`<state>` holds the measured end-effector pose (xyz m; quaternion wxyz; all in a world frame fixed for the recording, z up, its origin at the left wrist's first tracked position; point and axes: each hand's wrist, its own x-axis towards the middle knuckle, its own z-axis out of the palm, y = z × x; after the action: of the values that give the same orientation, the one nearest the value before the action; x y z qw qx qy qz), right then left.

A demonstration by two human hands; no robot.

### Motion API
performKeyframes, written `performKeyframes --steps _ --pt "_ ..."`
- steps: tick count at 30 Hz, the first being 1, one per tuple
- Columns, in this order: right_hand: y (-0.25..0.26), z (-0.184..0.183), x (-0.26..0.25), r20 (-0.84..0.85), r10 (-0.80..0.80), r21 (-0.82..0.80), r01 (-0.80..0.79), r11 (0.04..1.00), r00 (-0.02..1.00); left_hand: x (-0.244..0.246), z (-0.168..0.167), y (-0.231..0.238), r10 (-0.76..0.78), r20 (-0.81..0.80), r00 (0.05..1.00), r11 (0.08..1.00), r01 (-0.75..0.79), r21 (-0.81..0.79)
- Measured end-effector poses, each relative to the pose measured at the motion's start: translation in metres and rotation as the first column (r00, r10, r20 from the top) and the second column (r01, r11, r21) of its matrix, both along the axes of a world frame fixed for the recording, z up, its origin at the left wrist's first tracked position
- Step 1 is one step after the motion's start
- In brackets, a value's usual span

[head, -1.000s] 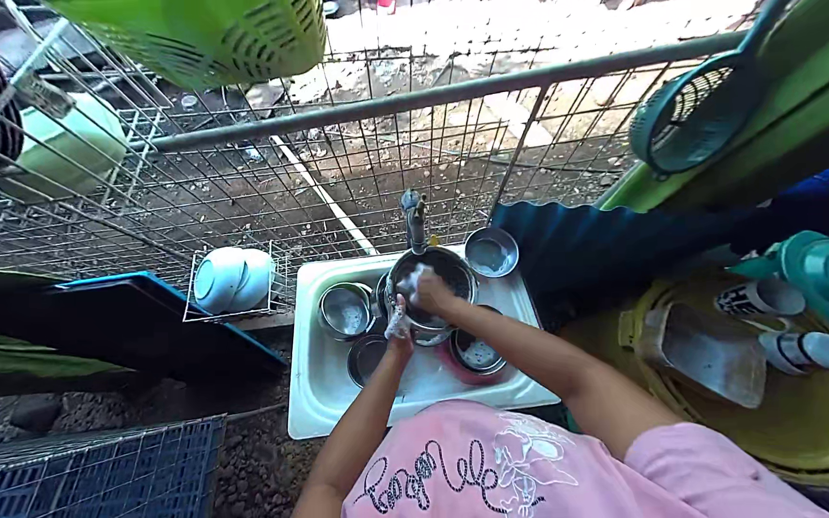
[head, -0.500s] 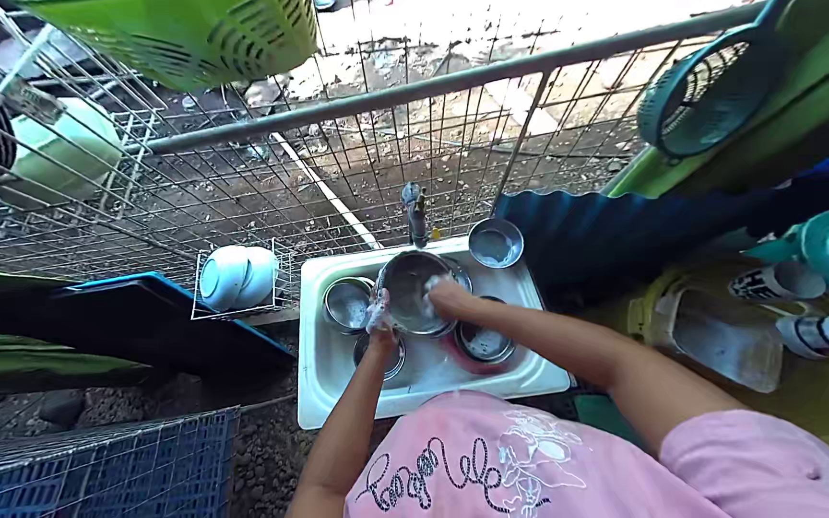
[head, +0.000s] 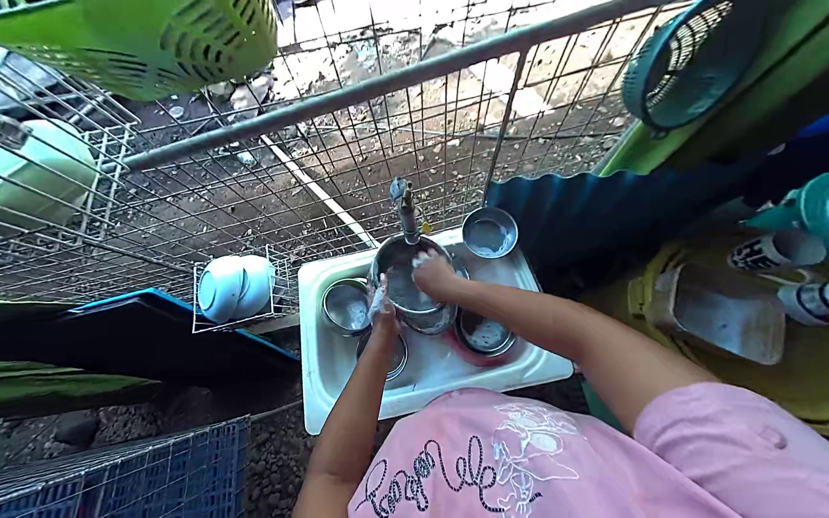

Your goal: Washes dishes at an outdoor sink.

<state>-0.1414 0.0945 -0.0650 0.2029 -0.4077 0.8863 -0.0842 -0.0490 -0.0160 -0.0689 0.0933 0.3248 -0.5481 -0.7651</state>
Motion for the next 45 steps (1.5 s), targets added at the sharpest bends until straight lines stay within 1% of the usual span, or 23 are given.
performKeyframes --steps 1,3,5,7,8,10,13,16,18,19,21,23,25,27,30,33,35,37,39,41,42,43,45 --pt "-0.007 0.009 0.008 0.2 -0.082 0.054 0.073 0.996 0.976 -0.003 -0.003 0.0 0.019 0.002 1.0 1.0 -0.019 -0.016" --pt "-0.022 0.01 0.015 0.391 -0.142 -0.013 0.16 0.987 0.909 0.001 -0.008 0.007 0.008 0.045 0.999 1.0 -0.007 -0.01" --pt "-0.025 0.002 0.01 0.288 -0.183 -0.18 0.241 0.954 0.94 0.006 -0.008 0.015 -0.028 0.071 0.997 1.0 0.029 -0.01" --pt "-0.017 -0.008 0.003 0.121 -0.242 -0.187 0.262 0.947 0.963 0.01 -0.006 0.011 -0.058 0.036 0.998 0.998 0.059 -0.029" --pt "-0.014 -0.006 0.004 0.115 -0.256 -0.108 0.268 0.957 0.96 0.009 -0.004 0.006 -0.045 0.011 0.999 0.998 0.045 -0.05" --pt "-0.013 0.004 0.018 0.269 -0.236 0.043 0.233 0.972 0.934 0.006 -0.001 0.0 -0.018 -0.004 1.0 0.994 0.018 -0.104" --pt "-0.018 0.007 0.029 0.354 -0.143 -0.101 0.19 0.977 0.924 0.005 0.0 0.006 -0.086 0.042 0.995 0.987 0.091 -0.131" --pt "-0.012 -0.011 0.008 0.088 -0.105 -0.3 0.126 0.945 0.991 0.005 0.012 0.004 -0.158 0.049 0.986 0.96 0.165 -0.226" --pt "-0.001 -0.027 0.004 0.018 -0.09 -0.261 0.091 0.961 0.996 0.006 0.017 -0.003 -0.154 0.025 0.988 0.912 0.152 -0.381" --pt "0.0 -0.031 0.011 0.108 -0.118 -0.217 0.139 0.966 0.987 0.006 0.014 -0.004 -0.142 0.011 0.99 0.876 0.131 -0.465" --pt "-0.008 -0.028 0.03 0.444 -0.234 -0.161 0.334 0.929 0.865 0.005 0.006 -0.001 -0.117 -0.017 0.993 0.799 0.084 -0.595" --pt "-0.014 -0.015 0.046 0.739 -0.225 -0.259 0.577 0.775 0.635 0.006 0.0 -0.002 -0.108 -0.022 0.994 0.732 0.065 -0.678" --pt "-0.011 0.003 0.054 0.897 -0.075 -0.302 0.728 0.615 0.435 0.012 0.003 -0.014 -0.105 -0.029 0.994 0.688 0.051 -0.724" --pt "0.001 0.005 0.05 0.919 0.027 -0.345 0.771 0.535 0.393 0.02 0.01 -0.036 -0.108 -0.072 0.992 0.639 0.014 -0.769" --pt "0.04 0.011 0.032 0.904 0.017 -0.37 0.763 0.53 0.427 0.029 0.016 -0.081 -0.124 -0.098 0.987 0.491 -0.024 -0.871" --pt "0.098 0.025 0.023 0.901 -0.052 -0.35 0.792 0.499 0.431 0.041 0.015 -0.114 -0.04 0.083 0.996 0.329 0.091 -0.94" --pt "0.148 0.036 0.021 0.895 -0.126 -0.336 0.831 0.442 0.429 0.04 0.003 -0.12 0.015 0.17 0.985 0.299 0.158 -0.941" --pt "0.203 0.047 0.024 0.882 -0.22 -0.318 0.87 0.378 0.418 0.034 -0.004 -0.116 0.02 0.241 0.97 0.349 0.218 -0.911" --pt "0.259 0.049 0.03 0.877 -0.303 -0.288 0.913 0.29 0.373 0.026 -0.01 -0.115 0.012 0.364 0.931 0.491 0.312 -0.814" --pt "0.315 0.053 0.039 0.858 -0.408 -0.256 0.949 0.187 0.312 0.02 -0.027 -0.121 0.011 0.358 0.934 0.678 0.256 -0.688" --pt "0.342 0.056 0.045 0.839 -0.474 -0.237 0.964 0.118 0.265 0.019 -0.034 -0.123 0.011 0.324 0.946 0.721 0.217 -0.658" --pt "0.368 0.059 0.05 0.82 -0.537 -0.214 0.976 0.035 0.199 0.018 -0.032 -0.123 0.016 0.317 0.948 0.731 0.206 -0.651" --pt "0.418 0.057 0.054 0.753 -0.657 -0.164 0.977 -0.138 0.034 0.021 -0.019 -0.118 0.053 0.37 0.928 0.634 0.254 -0.73"
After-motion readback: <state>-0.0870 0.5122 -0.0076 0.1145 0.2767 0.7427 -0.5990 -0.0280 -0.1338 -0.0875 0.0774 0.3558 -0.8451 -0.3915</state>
